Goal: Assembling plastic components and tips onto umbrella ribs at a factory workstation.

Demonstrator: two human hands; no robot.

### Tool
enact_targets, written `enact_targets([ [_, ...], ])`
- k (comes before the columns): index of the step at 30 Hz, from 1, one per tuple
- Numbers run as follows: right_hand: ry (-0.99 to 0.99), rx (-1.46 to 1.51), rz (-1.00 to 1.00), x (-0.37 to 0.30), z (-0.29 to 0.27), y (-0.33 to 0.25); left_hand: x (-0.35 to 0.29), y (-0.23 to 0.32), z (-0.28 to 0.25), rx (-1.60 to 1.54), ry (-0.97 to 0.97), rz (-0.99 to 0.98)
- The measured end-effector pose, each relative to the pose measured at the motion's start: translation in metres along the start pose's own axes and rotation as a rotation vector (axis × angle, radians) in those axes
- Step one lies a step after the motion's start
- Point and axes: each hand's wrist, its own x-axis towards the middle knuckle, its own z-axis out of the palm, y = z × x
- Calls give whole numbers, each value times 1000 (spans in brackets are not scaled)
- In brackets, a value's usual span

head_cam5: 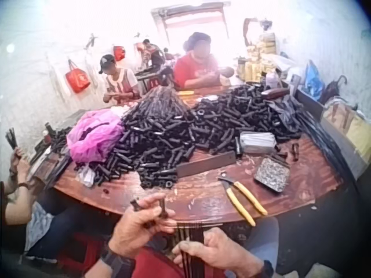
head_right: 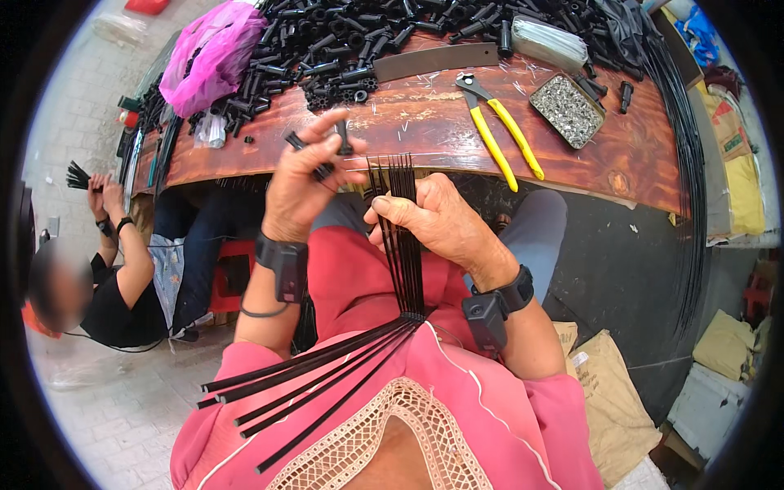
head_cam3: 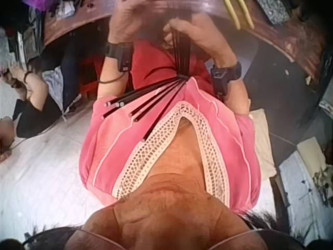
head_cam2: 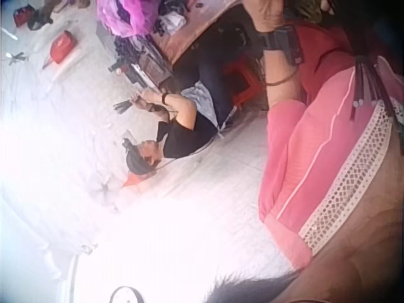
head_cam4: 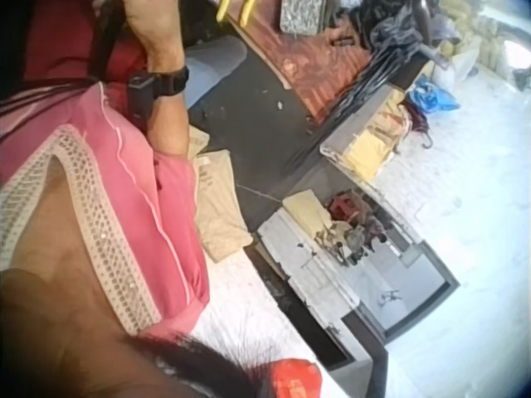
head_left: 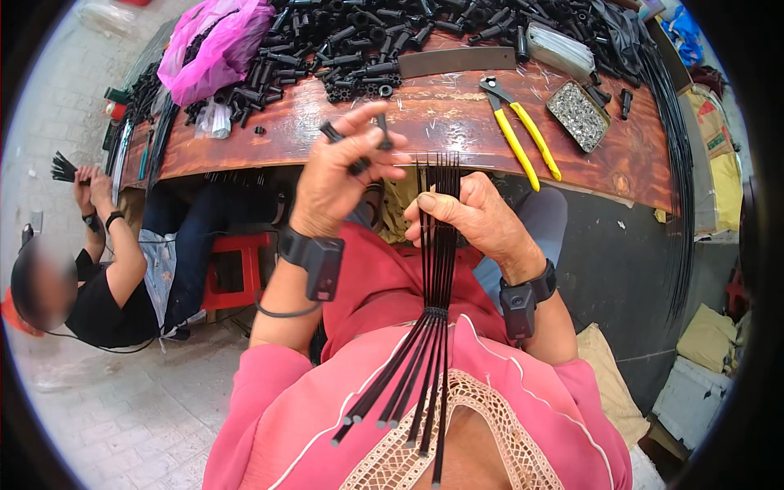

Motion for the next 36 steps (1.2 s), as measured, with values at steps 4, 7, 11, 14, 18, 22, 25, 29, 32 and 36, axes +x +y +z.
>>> enact_targets([
  [4,23,45,-32,1,0,6,-1,-30,6,-208,-47,-26],
  [7,6,50,-29,3,1,7,-2,-33,5,-269,-38,-38],
  [11,-7,14,-16,5,1,9,-1,-31,6,-254,-29,-25],
  [14,34,54,-28,5,4,9,0,-29,6,-246,-25,-27],
  [18,1,11,-3,7,0,11,-2,-25,5,-209,-79,0],
  [22,32,57,-1,4,5,7,-4,-22,7,-169,-93,3],
  [25,21,78,-3,4,5,9,-5,-22,6,-152,-69,-13],
  [29,-6,78,6,5,2,10,-2,-28,1,-193,-50,-17],
  [32,13,81,-10,4,3,10,0,-34,1,-204,-37,1],
  [36,6,68,0,5,1,8,0,-34,3,-207,-10,10],
])
